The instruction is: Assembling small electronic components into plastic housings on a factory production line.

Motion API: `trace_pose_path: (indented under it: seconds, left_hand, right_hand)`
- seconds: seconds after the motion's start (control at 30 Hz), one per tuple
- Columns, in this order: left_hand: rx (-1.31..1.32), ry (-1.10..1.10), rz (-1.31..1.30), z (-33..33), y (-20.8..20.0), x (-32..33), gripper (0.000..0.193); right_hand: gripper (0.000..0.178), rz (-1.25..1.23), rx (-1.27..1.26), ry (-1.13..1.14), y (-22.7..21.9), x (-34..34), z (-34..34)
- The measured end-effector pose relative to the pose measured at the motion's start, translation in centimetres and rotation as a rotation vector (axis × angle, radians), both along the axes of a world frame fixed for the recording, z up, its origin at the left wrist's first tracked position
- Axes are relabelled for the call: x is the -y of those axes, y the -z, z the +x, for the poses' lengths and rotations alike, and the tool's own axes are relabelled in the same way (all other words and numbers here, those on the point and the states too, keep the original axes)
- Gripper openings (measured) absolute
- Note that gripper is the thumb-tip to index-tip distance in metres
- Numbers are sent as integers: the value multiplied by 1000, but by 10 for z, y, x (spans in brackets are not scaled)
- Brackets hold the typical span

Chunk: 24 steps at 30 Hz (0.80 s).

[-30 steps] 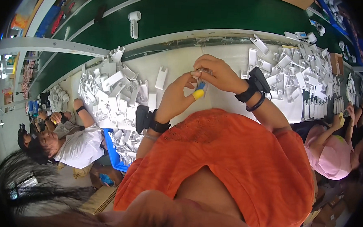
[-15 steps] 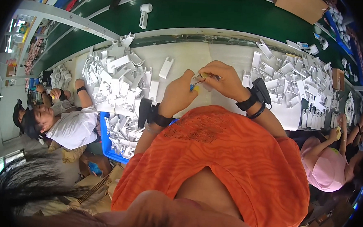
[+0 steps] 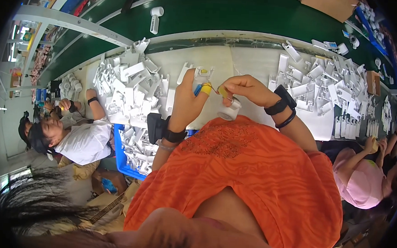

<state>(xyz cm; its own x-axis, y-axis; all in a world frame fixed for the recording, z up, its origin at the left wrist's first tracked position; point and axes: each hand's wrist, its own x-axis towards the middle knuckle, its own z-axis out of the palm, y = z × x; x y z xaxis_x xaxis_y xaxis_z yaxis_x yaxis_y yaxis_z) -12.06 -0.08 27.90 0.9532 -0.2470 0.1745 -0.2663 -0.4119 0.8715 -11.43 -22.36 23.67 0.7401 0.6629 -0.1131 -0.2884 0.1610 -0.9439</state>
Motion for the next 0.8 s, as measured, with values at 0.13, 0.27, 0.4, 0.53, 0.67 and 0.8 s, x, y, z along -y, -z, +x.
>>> trace_pose_path:
  seconds: [0.13,0.27,0.4,0.53,0.67,0.8]
  left_hand:
    - [-104,69,15,-5,-9,-4,34]
    - [190,62,185,-6,2,-4,36]
    - [30,4,149,-8,6,-1,42]
    - [-428,103,-471,-5,19,1,35]
    - [-658,132,-891,-2,25,5,30]
    - [-623,152,-806,-4,28,9,31]
  right_hand:
    - [19,-1,98,-105,-6,10,6]
    - [12,-145,90,-148,-30,-9,4]
    - [15,-709,760,289,-29,-21,-12]
    - [15,-650,1039,595,-32,-22,-11]
    - [19,-515,989,617,-33,-25,-12]
    - [22,-489,1054,589,-26,-24,-13]
